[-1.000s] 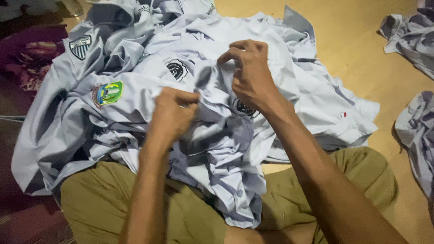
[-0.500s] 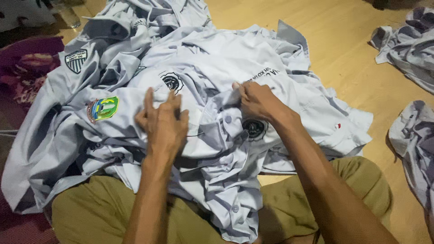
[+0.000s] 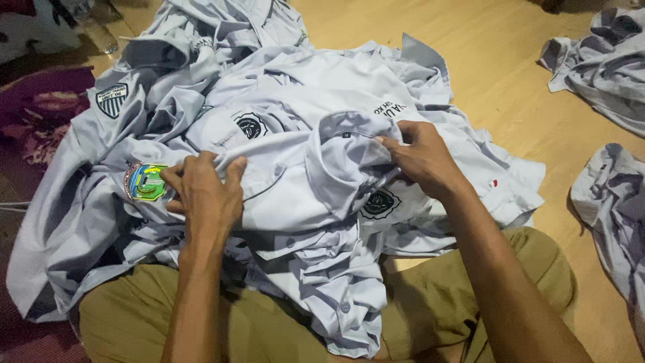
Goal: The person organizes a pile of light blue uniform shirts by hand while sitting on the floor, buttoning the top buttons of the shirts and moving them between piles.
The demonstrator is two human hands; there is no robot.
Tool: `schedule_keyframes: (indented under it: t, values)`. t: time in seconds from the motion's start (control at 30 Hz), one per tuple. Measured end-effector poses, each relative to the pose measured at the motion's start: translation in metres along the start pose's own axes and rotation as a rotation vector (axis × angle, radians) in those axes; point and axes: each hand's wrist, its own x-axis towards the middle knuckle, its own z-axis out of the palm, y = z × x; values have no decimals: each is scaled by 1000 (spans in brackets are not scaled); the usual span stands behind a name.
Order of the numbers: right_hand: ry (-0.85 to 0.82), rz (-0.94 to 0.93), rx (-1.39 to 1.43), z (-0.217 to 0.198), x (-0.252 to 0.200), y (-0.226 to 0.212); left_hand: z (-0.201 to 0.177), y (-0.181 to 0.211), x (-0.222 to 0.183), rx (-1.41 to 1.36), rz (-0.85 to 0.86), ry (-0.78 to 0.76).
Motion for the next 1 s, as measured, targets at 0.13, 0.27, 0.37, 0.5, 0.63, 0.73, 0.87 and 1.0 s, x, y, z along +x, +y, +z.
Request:
schedule_keyframes:
  t: [0.13, 0.27, 0.37, 0.5, 0.63, 0.73, 0.87, 1.0]
  values:
    - [41, 11, 107, -1, 10, 22, 18, -8, 2, 71, -89, 42]
    - [64, -31, 125, -1, -12, -3, 18, 30, -13, 113, -83, 94]
    - [109, -52, 10, 1, -18, -13, 29, 65, -22, -45, 67, 121]
    - [216, -63, -98, 7, -24, -30, 55, 95, -32, -413, 112, -79]
    - [214, 8, -133, 10, -32, -29, 78, 80, -31, -432, 58, -189]
    - [189, 78, -118, -2, -39, -28, 64, 76, -32, -350, -18, -122]
    - [156, 148, 108, -6, -43, -28, 48, 78, -23, -396, 56, 93]
    - [93, 167, 514, -16, -49, -58, 21, 94, -20, -452, 129, 224]
